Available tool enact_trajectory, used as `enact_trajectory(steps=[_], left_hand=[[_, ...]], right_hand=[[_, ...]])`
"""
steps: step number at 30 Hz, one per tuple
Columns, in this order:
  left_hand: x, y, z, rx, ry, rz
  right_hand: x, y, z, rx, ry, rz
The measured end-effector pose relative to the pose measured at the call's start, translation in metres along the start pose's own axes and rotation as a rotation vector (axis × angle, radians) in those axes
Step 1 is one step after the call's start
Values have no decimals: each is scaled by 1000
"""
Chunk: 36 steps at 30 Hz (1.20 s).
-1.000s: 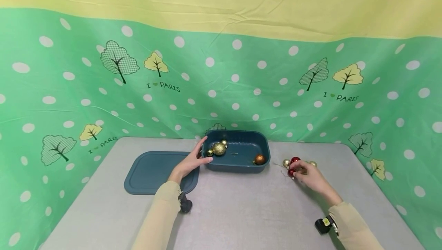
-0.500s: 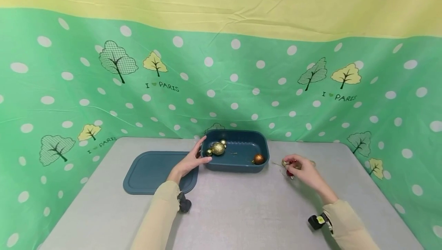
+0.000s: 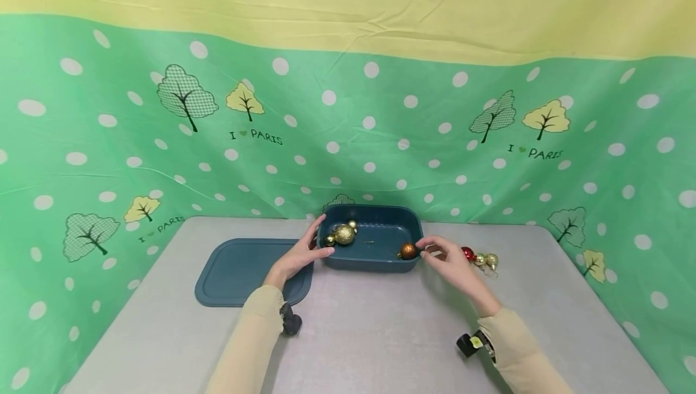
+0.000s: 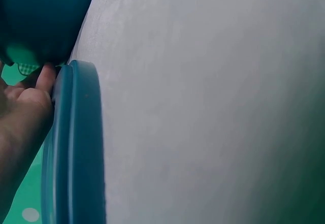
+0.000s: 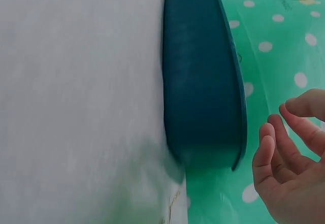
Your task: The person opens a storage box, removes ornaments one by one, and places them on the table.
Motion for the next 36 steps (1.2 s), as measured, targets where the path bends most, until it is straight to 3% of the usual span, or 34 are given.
enact_trajectory(steps=[12,19,28,31,36], left_hand=[[-2,3,0,-13,4,2],[11,-24,-7,27,51,21],[11,-20,-4,18,33,23],[11,-22,-4,20,38,18],[12,-25,-7,23,56,13]], right_hand=[[23,-7,29,57,-69,26],[34,-15,46,99,-98,16],[49,-27,62,120,-127,18],[54,-26,66,122,-132,26],[66,0,79,113,-136,33]])
Point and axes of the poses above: each hand's wrist, its own x-axis towards the middle knuckle, its own z-axis out of the palm, y = z × x, the point moved 7 cm from there along x, towards the middle knuckle, and after that the axes turned 6 degrees about -y, right-handed, at the moved point
